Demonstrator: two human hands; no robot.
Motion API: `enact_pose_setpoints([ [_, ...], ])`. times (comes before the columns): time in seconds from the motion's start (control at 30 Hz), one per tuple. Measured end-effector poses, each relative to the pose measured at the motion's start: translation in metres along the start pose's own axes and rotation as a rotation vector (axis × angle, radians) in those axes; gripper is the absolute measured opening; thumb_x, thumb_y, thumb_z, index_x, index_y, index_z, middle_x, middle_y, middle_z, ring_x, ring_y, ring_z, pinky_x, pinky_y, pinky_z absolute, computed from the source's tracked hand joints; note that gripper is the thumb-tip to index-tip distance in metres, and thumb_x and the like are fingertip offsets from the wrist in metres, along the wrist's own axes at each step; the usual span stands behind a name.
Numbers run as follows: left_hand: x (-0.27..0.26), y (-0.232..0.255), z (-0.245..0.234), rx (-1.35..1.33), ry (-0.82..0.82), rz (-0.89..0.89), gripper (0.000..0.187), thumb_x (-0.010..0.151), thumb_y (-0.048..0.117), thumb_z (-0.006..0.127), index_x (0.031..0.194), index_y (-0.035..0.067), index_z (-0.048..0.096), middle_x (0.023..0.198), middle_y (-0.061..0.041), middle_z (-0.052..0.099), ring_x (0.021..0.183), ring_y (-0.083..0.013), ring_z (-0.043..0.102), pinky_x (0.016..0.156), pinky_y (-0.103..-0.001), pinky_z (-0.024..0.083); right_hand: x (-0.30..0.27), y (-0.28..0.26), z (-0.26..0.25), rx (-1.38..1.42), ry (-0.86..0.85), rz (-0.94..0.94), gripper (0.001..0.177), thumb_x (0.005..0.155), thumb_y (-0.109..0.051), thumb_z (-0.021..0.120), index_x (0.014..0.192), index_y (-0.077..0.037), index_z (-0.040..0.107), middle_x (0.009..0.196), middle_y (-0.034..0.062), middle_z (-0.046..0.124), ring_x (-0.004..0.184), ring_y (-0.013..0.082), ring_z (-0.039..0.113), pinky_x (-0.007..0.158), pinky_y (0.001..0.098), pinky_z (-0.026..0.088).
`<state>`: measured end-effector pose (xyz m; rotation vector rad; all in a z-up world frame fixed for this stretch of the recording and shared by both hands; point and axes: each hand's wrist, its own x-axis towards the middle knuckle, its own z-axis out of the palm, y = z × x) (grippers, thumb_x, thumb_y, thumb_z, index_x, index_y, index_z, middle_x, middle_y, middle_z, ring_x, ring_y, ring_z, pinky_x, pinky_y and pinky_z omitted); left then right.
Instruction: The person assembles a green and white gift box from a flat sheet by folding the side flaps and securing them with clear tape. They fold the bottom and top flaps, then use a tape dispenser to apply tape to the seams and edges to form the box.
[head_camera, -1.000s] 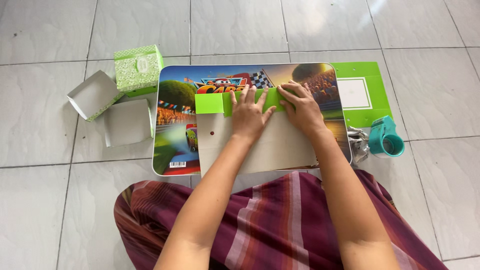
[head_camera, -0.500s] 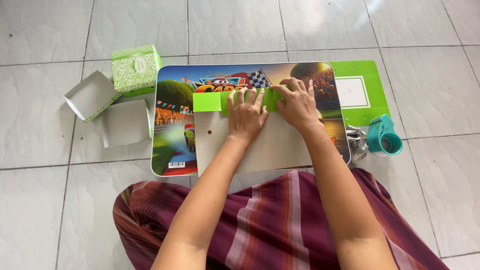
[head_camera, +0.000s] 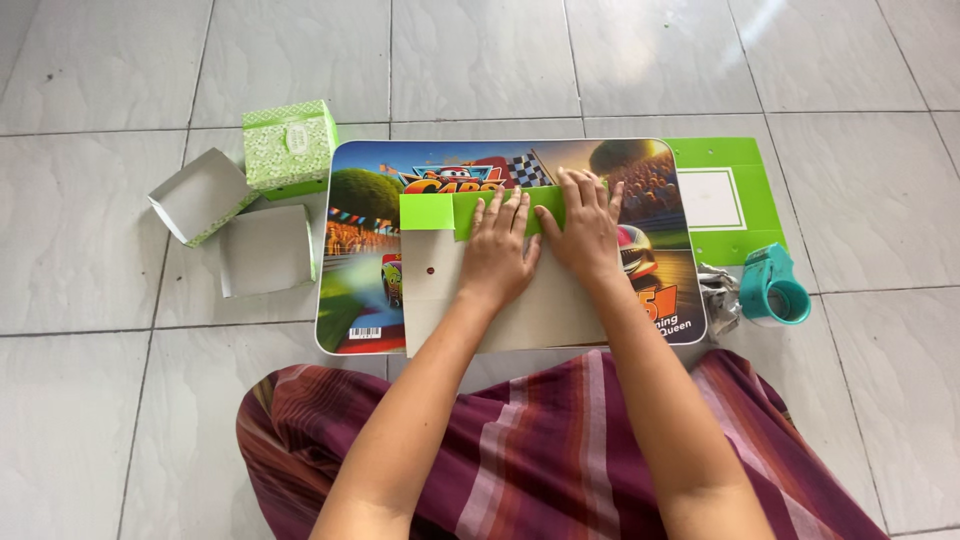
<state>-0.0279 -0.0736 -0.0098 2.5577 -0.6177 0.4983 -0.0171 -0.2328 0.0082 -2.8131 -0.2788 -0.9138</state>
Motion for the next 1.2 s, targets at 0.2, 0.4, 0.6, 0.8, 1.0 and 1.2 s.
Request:
enact_pose_setpoints([
  [0.2, -0.005, 0.005, -0.012, 0.000, -0.041, 0.080, 0.070, 0.091, 0.043, 0.065, 0.146, 0.002, 0.050, 0.147, -0.017, 0.049, 0.144, -0.0324, 0.040, 0.122, -0.051, 0.026, 0.047, 0.021, -0.015, -0.020, -0.728, 0.372, 0.063, 0.079, -0.052, 0.081, 0.131, -0.017, 0.067, 0.136, 0.0065, 0.057, 0.133, 0.0261, 0.056, 0.111, 0.0484, 0.045],
  [0.4, 0.006, 0.021, -0.056, -0.185, 0.050, 0.118, 0.057, 0.100, 0.035, 0.063, 0.151, 0.015, 0.048, 0.146, -0.014, 0.051, 0.126, -0.0287, 0.056, 0.105, -0.048, 0.044, 0.082, 0.047, -0.068, 0.109, -0.990, 0.091, 0.038, 0.089, -0.035, 0.078, 0.123, -0.019, 0.078, 0.110, 0.0100, 0.076, 0.095, 0.0306, 0.072, 0.089, 0.0405, 0.057],
  [0.6, 0.057, 0.014, -0.084, -0.599, -0.079, 0.060, 0.036, 0.099, 0.008, 0.053, 0.133, 0.016, 0.061, 0.121, -0.010, 0.061, 0.099, -0.0266, 0.068, 0.088, -0.036, 0.055, 0.106, 0.032, -0.167, 0.812, -0.777, 0.387, 0.044, 0.088, -0.019, 0.071, 0.131, -0.008, 0.070, 0.088, 0.0158, 0.078, 0.065, 0.0212, 0.061, 0.053, 0.0397, 0.045],
  [0.8, 0.097, -0.013, -0.119, -1.572, -0.238, 0.053, 0.018, 0.108, 0.020, 0.052, 0.108, 0.006, 0.063, 0.098, -0.010, 0.061, 0.087, -0.0207, 0.063, 0.075, -0.030, 0.055, 0.106, 0.003, -0.185, 1.843, -0.416, 0.457, 0.054, 0.106, -0.042, 0.044, 0.141, -0.003, 0.054, 0.123, 0.0148, 0.074, 0.117, 0.0189, 0.075, 0.099, 0.0334, 0.066],
  [1.0, 0.080, -0.012, -0.143, -1.847, -0.147, 0.476, 0.029, 0.109, 0.038, 0.055, 0.120, 0.013, 0.061, 0.122, -0.005, 0.061, 0.123, -0.0150, 0.057, 0.103, -0.029, 0.052, 0.091, 0.009, -0.109, 1.088, -0.520, 0.230, 0.035, 0.105, -0.034, 0.064, 0.121, -0.003, 0.069, 0.099, 0.0041, 0.069, 0.091, 0.0103, 0.062, 0.078, 0.0272, 0.053],
  [1.2, 0.031, -0.081, -0.160, -1.500, -0.133, -0.686, 0.044, 0.105, 0.023, 0.041, 0.142, 0.011, 0.062, 0.125, -0.016, 0.066, 0.104, -0.0253, 0.062, 0.085, -0.040, 0.053, 0.063, 0.048, -0.062, 0.756, -0.494, 0.291, 0.033, 0.099, -0.035, 0.073, 0.105, -0.003, 0.073, 0.087, 0.0050, 0.069, 0.080, 0.0125, 0.060, 0.072, 0.0281, 0.051],
])
